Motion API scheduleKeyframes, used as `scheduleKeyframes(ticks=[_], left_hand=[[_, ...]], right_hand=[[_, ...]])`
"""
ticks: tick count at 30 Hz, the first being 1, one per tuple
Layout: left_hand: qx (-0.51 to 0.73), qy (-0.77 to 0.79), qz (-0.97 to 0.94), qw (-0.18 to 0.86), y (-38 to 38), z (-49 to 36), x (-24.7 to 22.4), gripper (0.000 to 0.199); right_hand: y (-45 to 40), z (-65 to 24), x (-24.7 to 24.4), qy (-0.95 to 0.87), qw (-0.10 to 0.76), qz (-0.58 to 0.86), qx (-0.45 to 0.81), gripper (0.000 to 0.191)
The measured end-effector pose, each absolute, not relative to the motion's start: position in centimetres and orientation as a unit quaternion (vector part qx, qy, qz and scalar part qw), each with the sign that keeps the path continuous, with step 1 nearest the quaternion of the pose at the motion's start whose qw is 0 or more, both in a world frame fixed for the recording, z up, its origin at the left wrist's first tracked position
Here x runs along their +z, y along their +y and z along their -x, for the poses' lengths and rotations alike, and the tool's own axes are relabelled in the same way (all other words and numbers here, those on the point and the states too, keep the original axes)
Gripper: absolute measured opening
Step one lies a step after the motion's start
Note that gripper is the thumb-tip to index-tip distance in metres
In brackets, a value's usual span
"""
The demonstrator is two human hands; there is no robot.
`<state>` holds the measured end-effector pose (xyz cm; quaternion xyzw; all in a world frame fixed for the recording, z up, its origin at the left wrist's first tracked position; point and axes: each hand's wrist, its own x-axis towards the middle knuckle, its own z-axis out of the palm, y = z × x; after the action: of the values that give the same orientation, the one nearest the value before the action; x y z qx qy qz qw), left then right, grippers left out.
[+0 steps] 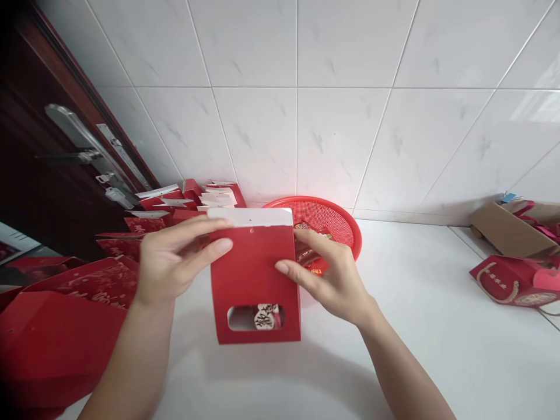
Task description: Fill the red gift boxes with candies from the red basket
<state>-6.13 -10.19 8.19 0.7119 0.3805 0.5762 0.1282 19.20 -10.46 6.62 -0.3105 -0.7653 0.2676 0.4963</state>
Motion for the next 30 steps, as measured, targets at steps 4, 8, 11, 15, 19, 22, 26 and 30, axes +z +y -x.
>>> scheduleKeyframes(ticks=[4, 8, 11, 15, 19, 22, 26, 30], left_hand=[[0.554, 0.404, -0.707, 0.171, -9.6, 6.0, 8.0, 0.019], [0.559, 0.403, -0.698, 0.193, -9.4, 6.0, 7.8, 0.021], [0.562, 0.4, -0.696, 0.201, -9.4, 5.8, 7.7, 0.02], [0.553, 0.408, -0.695, 0.209, -9.4, 5.7, 7.6, 0.024], [0.567, 0.396, -0.697, 0.189, -9.8, 5.7, 7.8, 0.018], [0.584, 0.381, -0.698, 0.165, -9.9, 5.6, 7.9, 0.016], [0.577, 0.379, -0.698, 0.193, -9.8, 5.4, 7.9, 0.014], [0.572, 0.371, -0.703, 0.201, -9.8, 5.4, 8.0, 0.014]], right_hand=[[-10.1, -19.2, 6.6, -0.766, 0.478, 0.337, 0.267, 0.023], [-9.9, -19.2, 6.6, -0.765, 0.471, 0.338, 0.281, 0.025], [-9.9, -19.3, 6.5, -0.766, 0.473, 0.34, 0.271, 0.024], [-9.9, -19.3, 6.5, -0.769, 0.469, 0.349, 0.258, 0.024], [-10.7, -19.3, 6.8, -0.774, 0.485, 0.333, 0.235, 0.021], [-11.2, -19.3, 6.9, -0.775, 0.502, 0.324, 0.207, 0.018], [-11.1, -19.4, 6.8, -0.783, 0.487, 0.337, 0.187, 0.017], [-10.9, -19.7, 6.8, -0.782, 0.487, 0.328, 0.21, 0.02]])
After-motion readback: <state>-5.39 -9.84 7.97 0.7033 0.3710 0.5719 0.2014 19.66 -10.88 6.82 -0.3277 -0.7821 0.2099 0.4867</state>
